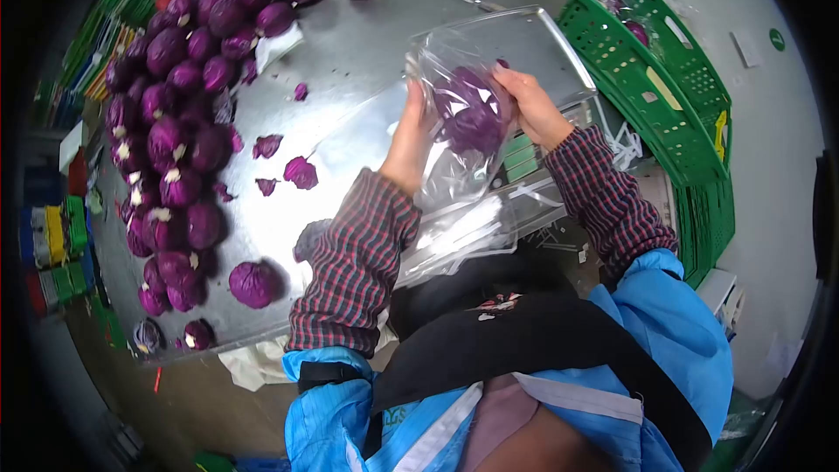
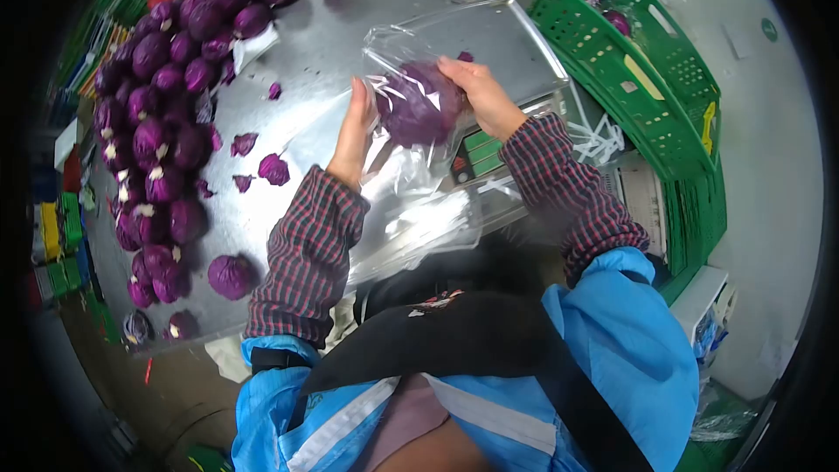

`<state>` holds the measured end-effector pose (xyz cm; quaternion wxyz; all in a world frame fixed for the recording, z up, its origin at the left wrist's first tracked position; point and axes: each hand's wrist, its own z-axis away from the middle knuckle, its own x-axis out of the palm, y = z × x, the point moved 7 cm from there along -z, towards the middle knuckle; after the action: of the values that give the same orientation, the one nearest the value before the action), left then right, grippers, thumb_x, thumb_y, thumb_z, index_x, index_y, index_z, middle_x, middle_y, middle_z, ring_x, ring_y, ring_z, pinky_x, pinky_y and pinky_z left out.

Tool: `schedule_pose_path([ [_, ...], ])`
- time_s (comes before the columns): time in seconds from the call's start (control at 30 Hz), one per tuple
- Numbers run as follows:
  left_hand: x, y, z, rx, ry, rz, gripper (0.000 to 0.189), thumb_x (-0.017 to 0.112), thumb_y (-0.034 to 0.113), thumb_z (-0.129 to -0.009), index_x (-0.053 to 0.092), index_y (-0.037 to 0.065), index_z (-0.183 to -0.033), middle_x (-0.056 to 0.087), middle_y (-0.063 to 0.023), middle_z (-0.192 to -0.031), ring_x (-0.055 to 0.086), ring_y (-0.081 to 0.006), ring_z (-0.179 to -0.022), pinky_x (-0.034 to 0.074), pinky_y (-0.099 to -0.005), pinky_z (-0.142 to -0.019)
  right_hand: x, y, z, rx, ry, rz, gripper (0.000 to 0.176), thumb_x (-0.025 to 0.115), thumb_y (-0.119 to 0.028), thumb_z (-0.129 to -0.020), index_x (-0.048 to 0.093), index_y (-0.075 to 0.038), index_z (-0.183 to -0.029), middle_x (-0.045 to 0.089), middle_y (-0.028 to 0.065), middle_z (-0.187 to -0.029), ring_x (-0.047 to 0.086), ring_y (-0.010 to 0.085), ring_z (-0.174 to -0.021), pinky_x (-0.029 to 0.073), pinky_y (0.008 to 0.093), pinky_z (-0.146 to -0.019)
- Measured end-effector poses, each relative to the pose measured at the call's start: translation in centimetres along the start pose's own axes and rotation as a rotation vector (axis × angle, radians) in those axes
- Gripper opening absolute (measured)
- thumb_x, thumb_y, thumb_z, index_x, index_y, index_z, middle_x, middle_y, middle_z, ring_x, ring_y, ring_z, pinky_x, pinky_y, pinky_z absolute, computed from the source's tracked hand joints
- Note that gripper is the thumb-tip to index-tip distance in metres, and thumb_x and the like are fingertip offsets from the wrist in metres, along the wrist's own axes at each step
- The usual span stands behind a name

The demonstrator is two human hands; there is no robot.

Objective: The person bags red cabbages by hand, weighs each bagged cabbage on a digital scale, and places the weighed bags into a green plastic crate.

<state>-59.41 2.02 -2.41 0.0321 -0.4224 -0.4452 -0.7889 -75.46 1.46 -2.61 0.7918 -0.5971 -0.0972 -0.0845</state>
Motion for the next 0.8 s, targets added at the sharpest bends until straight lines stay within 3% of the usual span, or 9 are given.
schedule_pose_path([
  [0.03, 0.4, 0.7, -2.0, 0.110, 0.010, -0.107, 0.081, 0.029, 0.068, -0.093, 0.019, 0.010, -0.150, 0.030, -0.0130, -0.150, 0.037, -0.0271, -0.134, 0.030, -0.0437, -0.110, -1.1, -0.1, -0.7, -0.008, 0.010, 0.001, 0.033, 0.058, -0.031, -0.095, 0.065, 0.000, -0.103, 0.068, 0.0020, -0.090, 0.061, 0.0068, -0.075, 0.051, 0.0230, -0.070],
  [0.07, 0.5, 0.8, -2.5, -0.018, 0.218, -0.187, 0.086, 0.028, 0.069, -0.092, 0.011, 0.009, -0.151, 0.016, -0.0149, -0.156, 0.023, -0.0310, -0.141, 0.020, -0.0435, -0.114, -3.6, 0.1, -1.7, -0.043, 0.159, 0.067, 0.033, 0.058, -0.031, -0.095, 0.066, 0.001, -0.100, 0.067, 0.0022, -0.085, 0.060, 0.0070, -0.072, 0.051, 0.0234, -0.070],
  [0.1, 0.8, 0.4, -3.8, -0.020, 0.218, -0.189, 0.086, 0.028, 0.069, -0.092, 0.011, 0.009, -0.151, 0.016, -0.0149, -0.156, 0.023, -0.0310, -0.141, 0.020, -0.0435, -0.114, -6.2, 0.3, -2.4, -0.071, 0.306, 0.130, 0.033, 0.057, -0.030, -0.095, 0.067, 0.001, -0.096, 0.067, 0.0024, -0.080, 0.059, 0.0071, -0.069, 0.050, 0.0238, -0.070],
  [0.23, 0.6, -0.6, -7.4, 0.087, 0.105, -0.437, 0.087, 0.032, 0.067, -0.092, 0.008, 0.008, -0.151, 0.007, -0.0193, -0.156, 0.008, -0.0319, -0.144, 0.009, -0.0416, -0.116, -11.3, 2.3, -4.7, 0.038, 0.340, 0.281, 0.041, 0.059, -0.037, -0.093, 0.068, 0.003, -0.095, 0.064, 0.0030, -0.074, 0.056, 0.0091, -0.063, 0.051, 0.0265, -0.052],
  [0.27, 0.5, -0.4, -7.3, 0.115, 0.155, -0.530, 0.089, 0.035, 0.067, -0.091, 0.008, 0.005, -0.151, 0.010, -0.0190, -0.156, 0.009, -0.0312, -0.144, 0.011, -0.0417, -0.116, -11.6, 2.3, -5.0, 0.079, 0.253, 0.368, 0.059, 0.056, -0.051, -0.090, 0.064, 0.004, -0.108, 0.066, 0.0100, -0.091, 0.059, 0.0133, -0.067, 0.050, 0.0273, -0.046],
  [0.3, 0.6, -0.2, -7.0, 0.141, 0.205, -0.619, 0.092, 0.038, 0.067, -0.091, 0.009, 0.003, -0.150, 0.012, -0.0188, -0.156, 0.010, -0.0305, -0.144, 0.013, -0.0417, -0.116, -12.0, 1.6, -4.8, 0.092, 0.241, 0.357, 0.059, 0.056, -0.051, -0.090, 0.064, 0.004, -0.108, 0.066, 0.0100, -0.091, 0.059, 0.0133, -0.067, 0.050, 0.0273, -0.046],
  [0.4, -0.4, 1.1, -5.4, 0.170, 0.321, -0.666, 0.088, 0.038, 0.065, -0.091, 0.013, 0.005, -0.150, 0.014, -0.0201, -0.155, 0.012, -0.0336, -0.143, 0.012, -0.0445, -0.115, -14.4, 0.1, -4.4, 0.155, 0.117, 0.552, 0.083, 0.045, -0.067, -0.087, 0.045, 0.003, -0.133, 0.052, 0.0179, -0.130, 0.064, 0.0205, -0.077, 0.051, 0.0270, -0.051],
  [0.57, -2.0, 2.8, -2.5, 0.191, 0.401, -0.695, 0.084, 0.038, 0.064, -0.092, 0.018, 0.006, -0.149, 0.021, -0.0212, -0.152, 0.018, -0.0368, -0.141, 0.013, -0.0495, -0.114, -21.1, -2.8, 0.2, 0.022, 0.338, 0.417, 0.060, 0.051, -0.054, -0.091, 0.057, -0.004, -0.124, 0.060, 0.0076, -0.116, 0.061, 0.0145, -0.083, 0.050, 0.0247, -0.065],
  [0.8, -3.8, 4.4, -1.0, 0.215, 0.361, -0.672, 0.075, 0.044, 0.055, -0.095, 0.026, 0.003, -0.146, 0.028, -0.0202, -0.148, 0.025, -0.0348, -0.138, 0.020, -0.0486, -0.112, -23.7, -5.9, 9.8, -0.014, 0.509, 0.446, 0.052, 0.055, -0.049, -0.092, 0.060, -0.007, -0.122, 0.061, 0.0028, -0.113, 0.059, 0.0091, -0.086, 0.050, 0.0231, -0.068],
])
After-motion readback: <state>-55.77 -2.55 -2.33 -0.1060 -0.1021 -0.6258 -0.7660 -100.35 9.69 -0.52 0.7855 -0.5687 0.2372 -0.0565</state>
